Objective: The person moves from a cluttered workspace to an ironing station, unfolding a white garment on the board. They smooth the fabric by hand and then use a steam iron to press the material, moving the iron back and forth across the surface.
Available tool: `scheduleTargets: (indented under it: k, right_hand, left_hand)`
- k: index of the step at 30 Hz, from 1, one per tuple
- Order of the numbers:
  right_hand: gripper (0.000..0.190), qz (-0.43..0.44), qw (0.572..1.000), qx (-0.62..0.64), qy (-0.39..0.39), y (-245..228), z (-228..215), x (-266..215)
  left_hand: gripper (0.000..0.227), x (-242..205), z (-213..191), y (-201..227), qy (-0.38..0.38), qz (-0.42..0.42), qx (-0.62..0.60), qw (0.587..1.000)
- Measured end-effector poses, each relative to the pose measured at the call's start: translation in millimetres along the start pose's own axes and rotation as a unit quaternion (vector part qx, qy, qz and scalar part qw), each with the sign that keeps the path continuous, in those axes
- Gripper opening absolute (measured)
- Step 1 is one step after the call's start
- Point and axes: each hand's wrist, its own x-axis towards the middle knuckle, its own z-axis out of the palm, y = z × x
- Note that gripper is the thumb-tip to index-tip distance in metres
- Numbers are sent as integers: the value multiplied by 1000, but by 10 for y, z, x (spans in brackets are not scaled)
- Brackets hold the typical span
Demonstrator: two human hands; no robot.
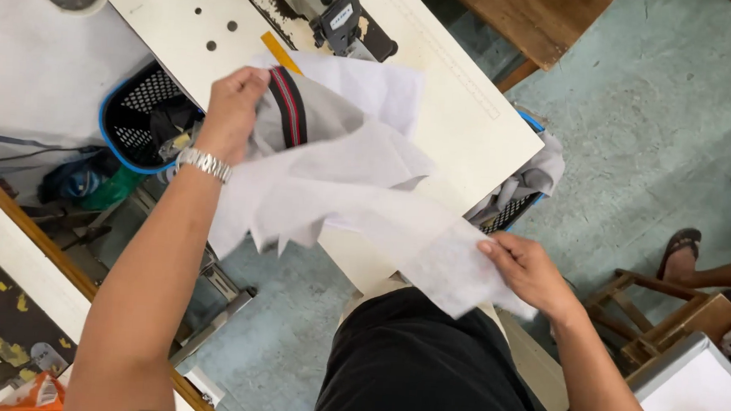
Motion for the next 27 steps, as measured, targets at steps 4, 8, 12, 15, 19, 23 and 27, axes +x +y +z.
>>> scheduleTargets:
  k: [4,8,12,15,19,23,27]
  right_hand:
    - [26,95,990,107,2,-33,-58,-355]
    - [37,92,994,60,-16,-23,-16,-211]
    - [37,28,993,-51,-102,-34,-23,286]
    - [13,-148,976,-90,-129,313,89,690]
    - [28,-187,914,-93,-348,-1006,-288,117]
    - [21,-389,820,-3,-420,-1099,-1077,-76]
    - [18,-251,887,-96,-375,-211,-1993,473]
  left_hand:
    - [20,1098,-202,-1252,46,33,36,998]
    - [56,583,199,-847,7,232,380,896]
    - [113,163,738,-215,-230,44,385,893]
    - [65,525,710,-650,-318,52,526,787]
    - [48,-145,1124,176,-354,8,520,777]
    - [30,-1242,2150,-59,-434,22,322,841]
    - [47,-2044,3114,-370,-629,-185,18,754]
